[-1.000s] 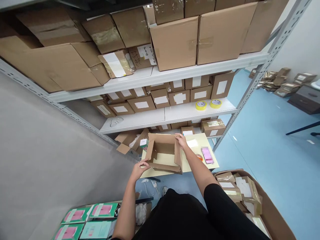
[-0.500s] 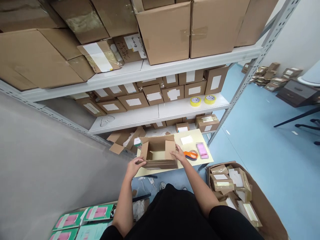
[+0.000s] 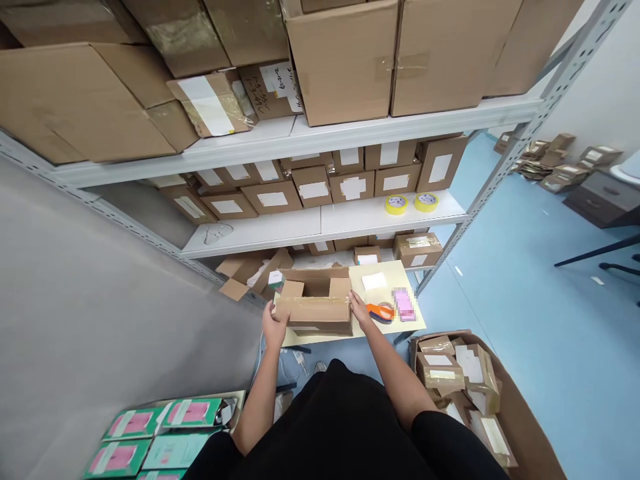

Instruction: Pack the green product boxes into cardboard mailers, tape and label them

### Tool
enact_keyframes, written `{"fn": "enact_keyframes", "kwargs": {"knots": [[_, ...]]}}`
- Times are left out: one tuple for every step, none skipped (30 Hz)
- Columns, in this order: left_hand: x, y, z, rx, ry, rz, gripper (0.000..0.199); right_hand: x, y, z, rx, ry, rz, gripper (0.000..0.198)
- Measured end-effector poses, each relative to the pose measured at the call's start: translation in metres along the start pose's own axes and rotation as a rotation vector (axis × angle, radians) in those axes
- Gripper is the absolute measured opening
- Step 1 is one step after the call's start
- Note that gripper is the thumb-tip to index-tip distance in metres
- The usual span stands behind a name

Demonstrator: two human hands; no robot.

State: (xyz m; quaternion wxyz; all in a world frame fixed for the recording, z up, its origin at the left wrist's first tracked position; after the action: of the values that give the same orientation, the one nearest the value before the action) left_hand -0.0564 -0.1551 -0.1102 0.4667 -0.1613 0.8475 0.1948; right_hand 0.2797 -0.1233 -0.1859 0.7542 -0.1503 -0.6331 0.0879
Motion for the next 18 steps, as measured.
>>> {"fn": "enact_keyframes", "kwargs": {"knots": [[-0.002,-0.001,0.002,-0.033,0.044,0.04,0.07,-0.001,-0.003,0.0,0.017,0.018,0.025,0.079],[-0.005,-0.002,0.005,-0.057,0.077,0.082,0.065,-0.001,-0.007,0.001,0.036,0.027,0.042,0.08],[-0.007,-0.004,0.007,-0.075,0.102,0.118,0.062,-0.001,-0.011,0.002,0.053,0.021,0.041,0.083],[-0.009,-0.005,0.01,-0.09,0.127,0.14,0.061,0.0,-0.015,0.004,0.072,0.0,0.015,0.087],[-0.01,-0.007,0.012,-0.104,0.156,0.15,0.06,0.001,-0.019,0.006,0.085,-0.027,-0.019,0.094],[-0.01,-0.008,0.013,-0.119,0.188,0.15,0.061,0.002,-0.022,0.008,0.093,-0.053,-0.047,0.101],[-0.01,-0.008,0.013,-0.129,0.217,0.145,0.062,0.002,-0.025,0.01,0.096,-0.074,-0.066,0.106],[-0.011,-0.006,0.013,-0.127,0.239,0.14,0.066,0.003,-0.027,0.011,0.095,-0.088,-0.072,0.11],[-0.012,-0.003,0.012,-0.113,0.253,0.137,0.072,0.003,-0.028,0.012,0.091,-0.096,-0.07,0.11],[-0.013,0.001,0.011,-0.087,0.264,0.137,0.079,0.003,-0.028,0.012,0.089,-0.1,-0.064,0.11],[-0.016,0.007,0.009,-0.052,0.275,0.141,0.087,0.003,-0.028,0.012,0.089,-0.099,-0.061,0.108],[-0.019,0.015,0.009,-0.011,0.292,0.151,0.093,0.004,-0.028,0.011,0.089,-0.095,-0.061,0.107],[-0.022,0.022,0.008,0.035,0.313,0.165,0.096,0.005,-0.028,0.01,0.086,-0.087,-0.062,0.106],[-0.026,0.03,0.009,0.085,0.334,0.174,0.094,0.005,-0.028,0.009,0.081,-0.077,-0.061,0.105],[-0.028,0.037,0.011,0.141,0.35,0.172,0.088,0.006,-0.029,0.008,0.074,-0.067,-0.058,0.103],[-0.028,0.044,0.014,0.203,0.355,0.156,0.079,0.006,-0.029,0.007,0.068,-0.059,-0.051,0.101],[-0.028,0.048,0.018,0.263,0.348,0.123,0.069,0.007,-0.03,0.006,0.064,-0.053,-0.044,0.099],[-0.025,0.051,0.023,0.311,0.331,0.08,0.06,0.007,-0.031,0.006,0.063,-0.049,-0.036,0.097]]}}
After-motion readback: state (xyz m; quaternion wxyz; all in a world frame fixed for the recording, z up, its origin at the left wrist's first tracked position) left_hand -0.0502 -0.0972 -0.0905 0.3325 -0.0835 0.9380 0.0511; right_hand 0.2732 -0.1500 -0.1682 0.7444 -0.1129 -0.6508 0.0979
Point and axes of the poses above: each hand's wrist, its own y-axis towards the middle knuckle, its own z-axis out of the palm, x = y × z, the point moved 4 cm from there along y, towards the middle knuckle, and after that the axes turned 2 degrees about -x, right-handed, at the moved point
